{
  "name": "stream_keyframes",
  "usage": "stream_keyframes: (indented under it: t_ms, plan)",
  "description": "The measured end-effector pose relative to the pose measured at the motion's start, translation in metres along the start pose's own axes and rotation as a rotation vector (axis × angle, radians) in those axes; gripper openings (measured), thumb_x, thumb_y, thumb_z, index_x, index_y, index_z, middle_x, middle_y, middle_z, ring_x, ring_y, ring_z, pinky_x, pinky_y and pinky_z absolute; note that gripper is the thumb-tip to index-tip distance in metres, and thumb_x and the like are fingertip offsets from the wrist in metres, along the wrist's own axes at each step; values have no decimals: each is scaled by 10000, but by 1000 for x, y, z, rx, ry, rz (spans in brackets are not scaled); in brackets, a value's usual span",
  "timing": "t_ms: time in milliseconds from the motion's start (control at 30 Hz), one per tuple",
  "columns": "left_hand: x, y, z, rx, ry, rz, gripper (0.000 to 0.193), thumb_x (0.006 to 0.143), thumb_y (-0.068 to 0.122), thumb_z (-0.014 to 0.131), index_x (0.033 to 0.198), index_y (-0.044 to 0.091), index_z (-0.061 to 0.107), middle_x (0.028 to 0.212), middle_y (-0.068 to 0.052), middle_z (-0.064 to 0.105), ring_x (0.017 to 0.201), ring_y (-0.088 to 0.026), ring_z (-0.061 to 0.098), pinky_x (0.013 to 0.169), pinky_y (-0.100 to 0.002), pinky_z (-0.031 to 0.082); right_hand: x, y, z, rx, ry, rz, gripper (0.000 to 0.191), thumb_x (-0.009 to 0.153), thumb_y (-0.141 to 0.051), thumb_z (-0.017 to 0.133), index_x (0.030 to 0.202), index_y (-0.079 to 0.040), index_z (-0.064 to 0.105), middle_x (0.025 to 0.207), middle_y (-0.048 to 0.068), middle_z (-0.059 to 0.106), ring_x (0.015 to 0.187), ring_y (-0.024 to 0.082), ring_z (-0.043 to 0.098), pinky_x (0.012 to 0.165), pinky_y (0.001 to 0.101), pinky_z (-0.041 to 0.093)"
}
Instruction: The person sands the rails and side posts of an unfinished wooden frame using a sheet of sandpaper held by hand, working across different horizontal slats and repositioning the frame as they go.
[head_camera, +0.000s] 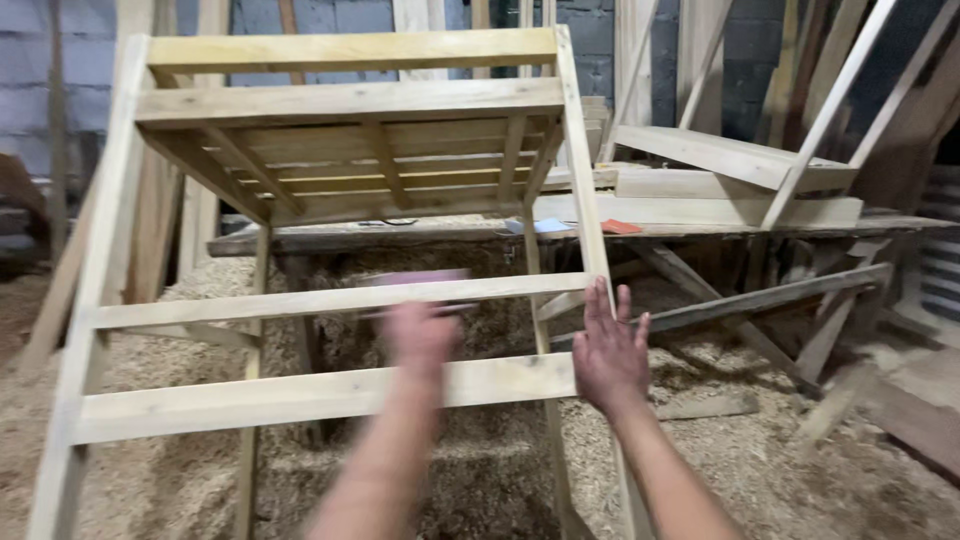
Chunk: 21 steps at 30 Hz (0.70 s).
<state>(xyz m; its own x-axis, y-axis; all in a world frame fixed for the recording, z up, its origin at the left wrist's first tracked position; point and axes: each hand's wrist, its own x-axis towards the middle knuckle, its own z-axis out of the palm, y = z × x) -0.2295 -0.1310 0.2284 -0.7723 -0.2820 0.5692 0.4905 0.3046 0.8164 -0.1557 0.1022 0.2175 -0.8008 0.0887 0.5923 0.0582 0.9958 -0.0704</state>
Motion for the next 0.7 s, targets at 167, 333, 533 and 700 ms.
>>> stream_keyframes:
  t_ms: [167, 333, 533, 700]
  plan:
    - [-34, 64, 109, -242, -241, -155, 224, 779, 132, 699, 993, 74, 727, 912, -103, 629, 783, -216, 566, 742, -380, 475, -4, 6, 0, 13, 2, 80, 819, 974, -295, 369, 1600, -127, -133, 1692, -13, -195, 1542, 201, -190, 1253, 516, -23]
    - [-21, 8, -22, -488, -42, -42, 323, 733, -55, 572, 969, 108, 720, 840, -59, 636, 725, -151, 564, 624, -305, 442, 3, 3, 10, 91, 198, 11, 797, 976, -185, 366, 1609, -56, -102, 1720, 26, -167, 1563, 215, -145, 1245, 515, -31]
    - [-31, 41, 93, 44, -27, -44, 76, 686, 56, 693, 758, 53, 719, 737, -91, 681, 728, -220, 645, 669, -389, 531, 1, 9, 14, 157, 108, 29, 840, 921, -234, 409, 1595, -86, -70, 1697, 25, -126, 1544, 206, -130, 1237, 523, -29]
    - [-35, 36, 94, -321, -19, 90, 320, 733, 68, 758, 1047, 125, 747, 1054, -38, 726, 961, -183, 665, 845, -337, 520, -3, 8, 17, 240, 161, 59, 864, 872, -221, 448, 1599, -71, 6, 1708, 62, -41, 1566, 234, -68, 1239, 533, 21]
